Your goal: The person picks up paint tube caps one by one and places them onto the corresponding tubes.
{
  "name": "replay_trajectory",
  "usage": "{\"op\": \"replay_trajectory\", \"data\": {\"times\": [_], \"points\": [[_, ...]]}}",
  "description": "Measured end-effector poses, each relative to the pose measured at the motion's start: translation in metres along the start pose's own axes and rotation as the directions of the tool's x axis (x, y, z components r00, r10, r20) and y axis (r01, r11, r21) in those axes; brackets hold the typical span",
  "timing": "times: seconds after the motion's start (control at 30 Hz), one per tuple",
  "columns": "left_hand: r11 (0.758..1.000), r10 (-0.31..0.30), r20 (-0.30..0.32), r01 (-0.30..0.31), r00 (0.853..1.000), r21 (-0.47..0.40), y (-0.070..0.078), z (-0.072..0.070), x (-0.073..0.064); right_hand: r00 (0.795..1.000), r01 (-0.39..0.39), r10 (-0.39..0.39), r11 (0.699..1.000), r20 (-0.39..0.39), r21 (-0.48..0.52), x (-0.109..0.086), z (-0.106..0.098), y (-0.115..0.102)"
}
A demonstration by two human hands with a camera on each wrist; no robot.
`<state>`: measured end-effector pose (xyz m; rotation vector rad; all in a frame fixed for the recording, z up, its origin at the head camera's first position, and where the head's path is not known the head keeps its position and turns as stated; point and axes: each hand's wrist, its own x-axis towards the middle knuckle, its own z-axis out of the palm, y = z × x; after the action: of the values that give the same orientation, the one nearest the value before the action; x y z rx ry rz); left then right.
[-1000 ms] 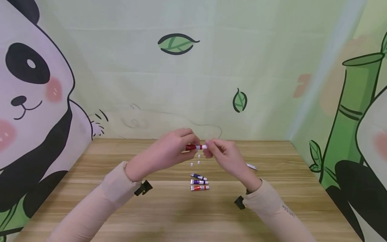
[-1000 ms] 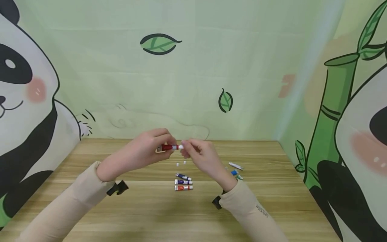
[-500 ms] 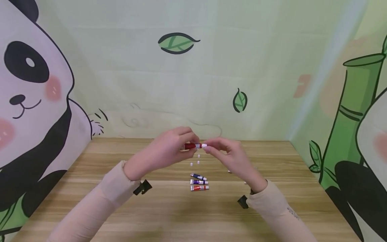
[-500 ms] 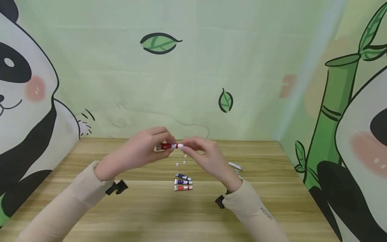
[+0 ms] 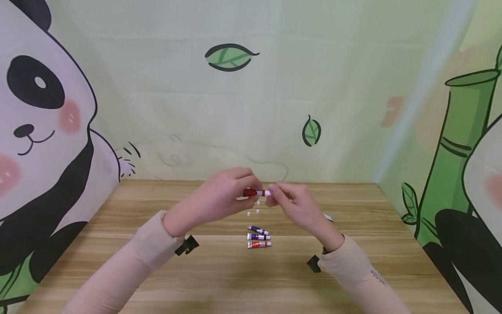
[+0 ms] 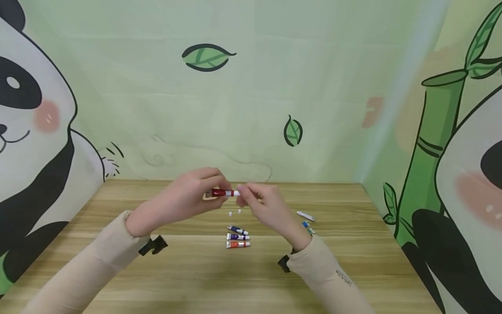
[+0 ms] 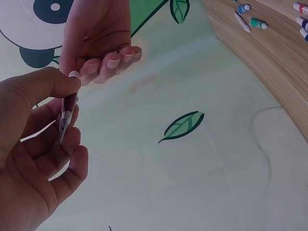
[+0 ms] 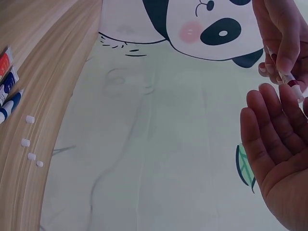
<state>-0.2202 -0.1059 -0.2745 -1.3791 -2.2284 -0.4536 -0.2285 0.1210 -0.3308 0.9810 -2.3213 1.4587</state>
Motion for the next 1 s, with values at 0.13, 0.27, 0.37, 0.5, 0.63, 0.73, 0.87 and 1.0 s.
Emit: {"op": "replay_trajectory", "data": {"times": [0.13, 0.27, 0.37, 0.5, 0.63, 0.73, 0.87, 1.0], "points": [[1.000, -0.017, 0.012, 0.017, 1.000, -0.006, -0.0011, 0.0003, -0.0009, 1.000, -0.010, 0.010, 1.000, -0.003, 0.006, -0.0022, -0.0021, 0.0013], [1.000, -0.025, 0.014, 0.025, 1.000, -0.010, -0.0025, 0.0000, -0.0015, 1.000, 0.015, -0.015, 1.000, -0.007, 0.013, -0.0045, -0.0061, 0.0016], [1.000, -0.022, 0.011, 0.023, 1.000, -0.008, -0.0033, 0.0003, -0.0014, 0.999, 0.037, -0.037, 0.999, -0.001, -0.001, -0.0053, -0.0073, 0.0009], [0.999, -0.026, 0.019, 0.027, 0.999, -0.025, -0.0026, 0.0007, -0.0012, 0.999, 0.050, -0.050, 0.998, 0.004, -0.035, -0.0053, -0.0056, 0.0017], [0.999, -0.026, 0.024, 0.027, 0.999, -0.047, -0.0013, 0.0015, -0.0004, 0.997, 0.076, -0.075, 0.996, 0.020, -0.056, -0.0055, -0.0037, 0.0025], [0.998, -0.026, 0.023, 0.027, 0.999, -0.053, 0.0001, 0.0017, 0.0006, 0.996, 0.086, -0.084, 0.994, 0.029, -0.063, -0.0048, -0.0030, 0.0017], [0.997, -0.038, 0.029, 0.040, 0.999, -0.069, 0.0020, 0.0018, 0.0013, 0.996, 0.089, -0.087, 0.995, 0.035, -0.049, -0.0045, -0.0028, 0.0013], [0.993, -0.048, 0.028, 0.050, 0.998, -0.105, 0.0024, 0.0024, 0.0013, 0.993, 0.113, -0.113, 0.993, 0.027, -0.025, -0.0049, -0.0039, 0.0026]]}}
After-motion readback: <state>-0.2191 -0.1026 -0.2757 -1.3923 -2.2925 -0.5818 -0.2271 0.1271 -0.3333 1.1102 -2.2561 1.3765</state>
